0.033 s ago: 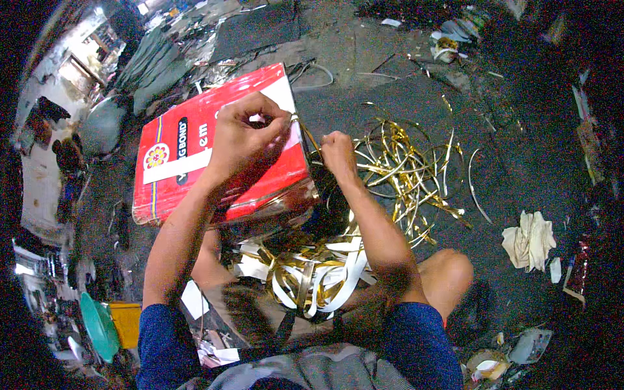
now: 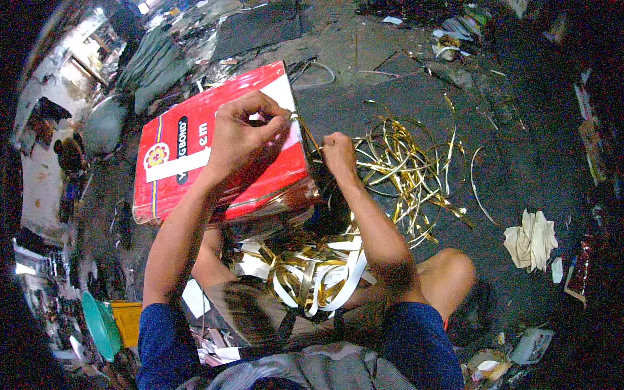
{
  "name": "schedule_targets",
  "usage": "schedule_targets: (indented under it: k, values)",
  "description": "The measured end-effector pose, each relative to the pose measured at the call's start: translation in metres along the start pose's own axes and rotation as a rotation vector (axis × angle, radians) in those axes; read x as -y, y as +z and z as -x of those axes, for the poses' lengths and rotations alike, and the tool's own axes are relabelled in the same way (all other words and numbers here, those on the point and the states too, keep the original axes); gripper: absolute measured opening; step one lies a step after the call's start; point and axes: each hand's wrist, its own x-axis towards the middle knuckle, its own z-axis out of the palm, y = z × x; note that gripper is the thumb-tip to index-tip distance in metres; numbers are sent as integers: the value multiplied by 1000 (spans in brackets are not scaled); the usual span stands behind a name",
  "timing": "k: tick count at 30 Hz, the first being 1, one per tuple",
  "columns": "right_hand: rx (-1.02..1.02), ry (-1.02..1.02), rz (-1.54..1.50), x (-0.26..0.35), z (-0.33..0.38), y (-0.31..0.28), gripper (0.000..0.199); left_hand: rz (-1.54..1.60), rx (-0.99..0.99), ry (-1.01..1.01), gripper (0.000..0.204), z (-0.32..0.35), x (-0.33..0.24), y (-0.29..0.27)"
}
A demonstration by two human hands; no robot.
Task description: The person sits on the floor and wraps a red cardboard box with gold and white decorative ribbons. They repeatedly pull ribbon from a pile, wrap it around the box, and secure it by hand, accumulating a pile of trimmed ribbon pieces on the floor.
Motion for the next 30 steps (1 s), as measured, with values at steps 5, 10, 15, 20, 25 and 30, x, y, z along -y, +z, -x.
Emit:
schedule_targets:
  k: [5,10,15,20,25,30]
  values:
    - [35,20,84,-56,-6,16,28,10,11,-7,6,-8,0,0]
    - [2,-30,322,-95,24,18,32,32,22,-67,4,-6,2,-1]
    - [91,100,316,-147,44,16,29,84,11,-115,4,-2,4,1]
    - [110,223,574,-219,68,21,28,6,15,-6,1,-4,-7,3]
    - [157,454,437,-196,65,9,28,-10,43,65,6,-2,0,-1]
    - [319,264,568,-185,65,-1,28,-206,124,290,19,-3,0,-16]
